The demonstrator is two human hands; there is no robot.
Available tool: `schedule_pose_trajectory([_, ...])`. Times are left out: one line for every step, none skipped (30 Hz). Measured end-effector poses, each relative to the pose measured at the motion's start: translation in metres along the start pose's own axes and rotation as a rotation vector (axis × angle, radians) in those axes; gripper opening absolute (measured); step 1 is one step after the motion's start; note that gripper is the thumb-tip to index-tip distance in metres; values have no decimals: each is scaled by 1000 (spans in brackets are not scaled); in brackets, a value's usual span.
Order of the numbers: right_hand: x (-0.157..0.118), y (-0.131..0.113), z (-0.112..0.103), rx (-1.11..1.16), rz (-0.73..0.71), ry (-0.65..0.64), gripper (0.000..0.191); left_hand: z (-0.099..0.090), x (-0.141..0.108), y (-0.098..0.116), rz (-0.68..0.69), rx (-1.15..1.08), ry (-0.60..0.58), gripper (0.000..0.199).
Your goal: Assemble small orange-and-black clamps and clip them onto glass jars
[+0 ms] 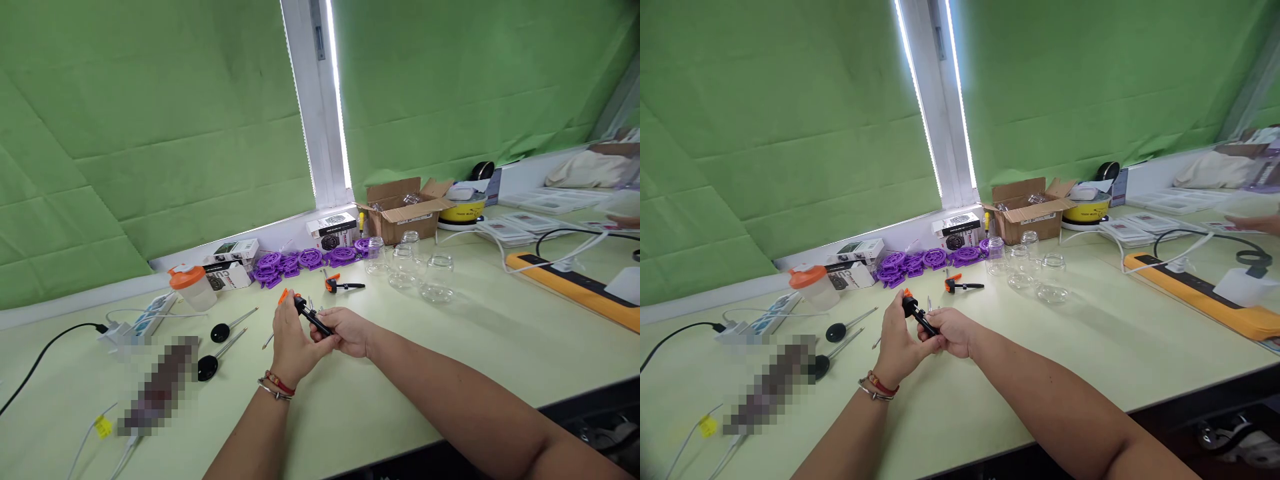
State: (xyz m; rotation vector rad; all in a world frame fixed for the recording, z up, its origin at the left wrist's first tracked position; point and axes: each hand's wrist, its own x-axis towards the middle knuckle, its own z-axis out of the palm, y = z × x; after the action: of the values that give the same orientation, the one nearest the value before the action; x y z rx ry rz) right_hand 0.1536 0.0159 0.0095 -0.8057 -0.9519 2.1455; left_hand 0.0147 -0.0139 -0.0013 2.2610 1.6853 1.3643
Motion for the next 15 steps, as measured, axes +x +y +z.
schedule_pose_trajectory([-1, -1, 1, -7, 2, -3, 9, 0, 0, 0, -2, 5, -8, 110])
schedule_pose_trajectory([-1, -1, 1, -19, 2, -11, 10, 1, 0, 0, -5, 7, -15, 112])
schedule_pose_trajectory([-1, -1, 1, -33, 0, -23, 10, 1, 0, 0, -9, 7, -21, 113])
schedule_pose_trajectory([-1, -1, 1, -44, -1, -36, 11, 1, 0, -1, -12, 5, -25, 115])
schedule_pose_trajectory([-2, -1, 1, -50, -3, -45, 11, 1, 0, 0, -16, -1, -24, 115])
schedule_pose_trajectory([-2, -1, 1, -48, -6, -48, 11, 0, 0, 0, -22, -9, -20, 114])
schedule_pose_trajectory([-1, -1, 1, -42, -8, -44, 11, 0, 0, 0, -30, -17, -14, 113])
schedule_pose_trajectory([-1, 0, 1, -39, -10, -40, 11, -1, 0, 1, -39, -25, -5, 112])
schedule_pose_trajectory([-1, 0, 1, -44, -15, -36, 11, -1, 1, 1, -48, -29, 4, 111])
schedule_pose_trajectory([0, 0, 1, -57, -21, -44, 10, -2, 1, 1, -54, -31, 11, 110])
schedule_pose_trajectory([0, 0, 1, -78, -26, -61, 10, -3, 1, 1, -56, -33, 18, 110])
schedule_pose_trajectory([1, 0, 1, -100, -38, -78, 11, -5, 2, 1, -54, -35, 27, 110])
schedule_pose_trajectory([3, 0, -1, -120, -60, -84, 12, -6, 2, 0, -49, -38, 38, 111])
schedule_pose_trajectory([5, -1, -4, -142, -94, -72, 14, -7, 3, -1, -45, -39, 51, 112])
schedule_pose_trajectory([8, -2, -8, -172, -140, -36, 15, -9, 3, -3, -45, -39, 65, 112])
